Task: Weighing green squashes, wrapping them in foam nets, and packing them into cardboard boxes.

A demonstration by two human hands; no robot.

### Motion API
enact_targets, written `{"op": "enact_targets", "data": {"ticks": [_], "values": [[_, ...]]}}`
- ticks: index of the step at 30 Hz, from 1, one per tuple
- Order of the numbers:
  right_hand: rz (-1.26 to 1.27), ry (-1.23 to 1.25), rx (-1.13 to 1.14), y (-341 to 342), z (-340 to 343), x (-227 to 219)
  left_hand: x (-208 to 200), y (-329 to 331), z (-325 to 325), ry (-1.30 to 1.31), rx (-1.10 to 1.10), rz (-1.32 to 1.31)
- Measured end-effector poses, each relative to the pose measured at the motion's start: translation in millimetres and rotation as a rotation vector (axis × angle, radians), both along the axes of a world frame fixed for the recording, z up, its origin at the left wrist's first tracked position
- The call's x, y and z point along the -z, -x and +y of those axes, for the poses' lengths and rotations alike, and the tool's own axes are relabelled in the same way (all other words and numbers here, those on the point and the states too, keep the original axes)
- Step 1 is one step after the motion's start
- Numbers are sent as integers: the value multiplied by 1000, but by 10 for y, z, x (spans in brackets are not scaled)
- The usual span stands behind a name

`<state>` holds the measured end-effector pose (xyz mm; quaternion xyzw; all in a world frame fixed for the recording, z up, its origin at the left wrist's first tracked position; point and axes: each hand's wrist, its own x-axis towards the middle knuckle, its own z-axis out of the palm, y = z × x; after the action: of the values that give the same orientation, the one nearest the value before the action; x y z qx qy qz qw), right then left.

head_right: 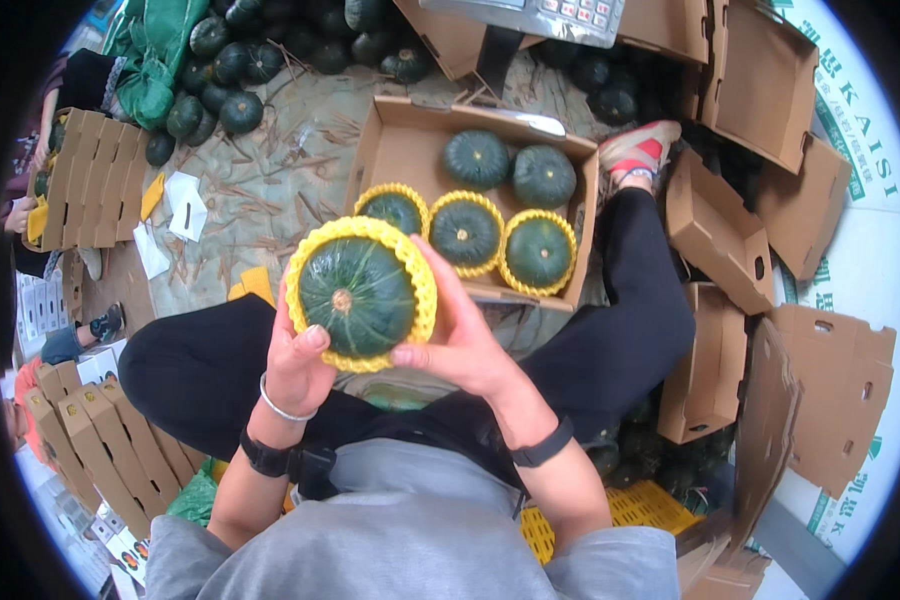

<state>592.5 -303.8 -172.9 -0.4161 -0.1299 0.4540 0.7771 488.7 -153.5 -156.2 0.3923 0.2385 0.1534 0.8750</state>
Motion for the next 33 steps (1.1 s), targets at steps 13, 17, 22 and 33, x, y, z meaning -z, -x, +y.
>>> {"op": "enact_targets", "data": {"ticks": [13, 17, 22, 33], "values": [[-1432, 612, -291, -179, 692, -5, 322, 10, 164, -503, 63, 272], [-1095, 511, -99, -908, 1037, 462, 665, -336, 508, -650, -38, 359], [-1718, 1078, 42, -1322, 1475, 1065, 1259, -827, 600, -1246, 163, 814], [-1438, 1638, -806, -1319, 1915, 738, 2213, 83, 1739, -832, -52, 1879]]}}
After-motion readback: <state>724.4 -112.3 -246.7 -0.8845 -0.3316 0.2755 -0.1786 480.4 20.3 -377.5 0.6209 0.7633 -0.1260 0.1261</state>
